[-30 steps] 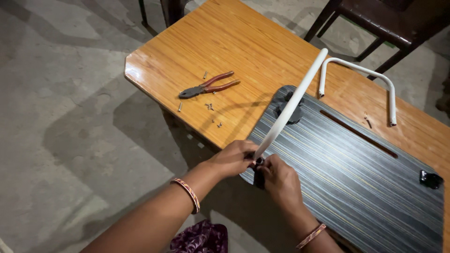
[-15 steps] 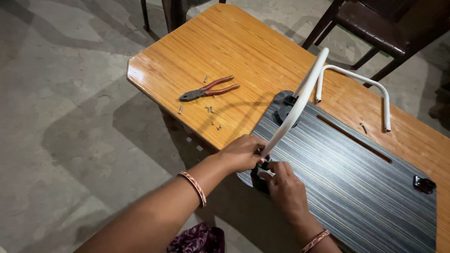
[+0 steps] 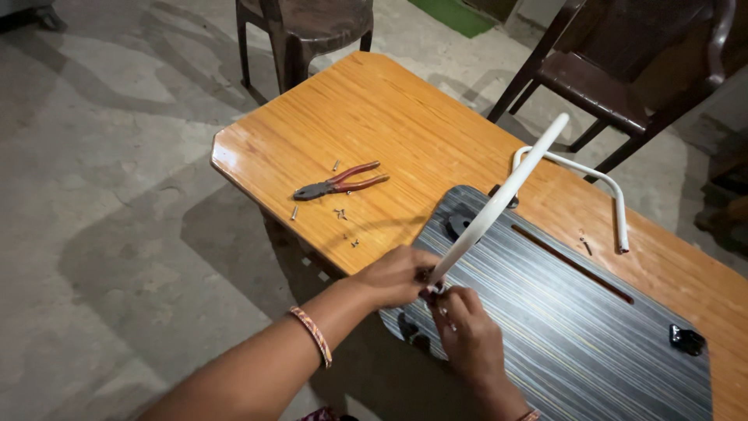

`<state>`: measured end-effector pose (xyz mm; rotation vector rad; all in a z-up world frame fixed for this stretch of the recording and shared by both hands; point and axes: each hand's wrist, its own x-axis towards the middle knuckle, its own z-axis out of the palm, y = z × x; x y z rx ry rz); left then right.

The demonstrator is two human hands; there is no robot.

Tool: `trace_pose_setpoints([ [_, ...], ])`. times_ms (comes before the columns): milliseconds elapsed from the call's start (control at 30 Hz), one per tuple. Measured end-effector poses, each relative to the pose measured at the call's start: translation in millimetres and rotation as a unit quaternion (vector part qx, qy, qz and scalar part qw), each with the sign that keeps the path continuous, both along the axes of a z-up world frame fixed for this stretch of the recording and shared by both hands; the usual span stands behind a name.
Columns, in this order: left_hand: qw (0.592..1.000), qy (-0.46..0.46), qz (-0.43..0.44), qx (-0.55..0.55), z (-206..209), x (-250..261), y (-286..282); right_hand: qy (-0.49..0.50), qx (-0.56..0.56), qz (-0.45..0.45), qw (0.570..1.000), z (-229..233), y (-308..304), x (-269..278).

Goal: The person attaches a white metal leg to a dark tabletop using a screwdriver and screws. They insert the leg into a black plastic mount, align the holes, and tighten the screws to secure the connection.

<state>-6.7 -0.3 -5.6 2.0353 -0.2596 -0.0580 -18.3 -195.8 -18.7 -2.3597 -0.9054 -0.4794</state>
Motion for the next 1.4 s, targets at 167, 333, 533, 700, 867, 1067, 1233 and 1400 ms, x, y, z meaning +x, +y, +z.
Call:
trace_pose_setpoints([
  [167,1.000,-0.020,0.008,-0.004,-21.8,-17.1,-0.7,0.030,-0.032,0.007,0.999,-16.6,-7.5,-11.0],
  [333,0.999,0.013,0.023,-0.034,-37.3,-25.1,-1.4,0.090,-0.031,0.025,0.995,-21.4,-9.4,-11.0],
  [533,1.000,-0.010,0.009,0.002,-40.9,-26.7,-0.2,0.156,-0.010,0.029,0.987,-14.5,-7.4,-13.9],
  [700,0.999,-0.037,0.008,0.027,-42.8,-19.1,3.0,0.131,-0.018,0.026,0.991,-10.6,-5.7,-11.3],
  [867,0.999,-0.008,0.024,0.045,-40.4,-15.7,3.2,0.124,-0.006,0.037,0.992,-11.5,-3.4,-11.0],
  [1067,0.998,0.000,-0.002,0.057,-42.8,-23.7,0.0,0.121,-0.028,0.045,0.991,-15.9,-8.3,-13.3],
  [1233,0.999,0.035,0.017,-0.001,-36.8,-32.3,0.4,0.127,-0.031,0.031,0.991,-16.3,-6.2,-15.4],
  [1400,0.998,0.047,0.028,-0.004,-27.2,-37.6,0.5,0.120,-0.036,0.019,0.992,-14.5,-7.0,-13.1],
])
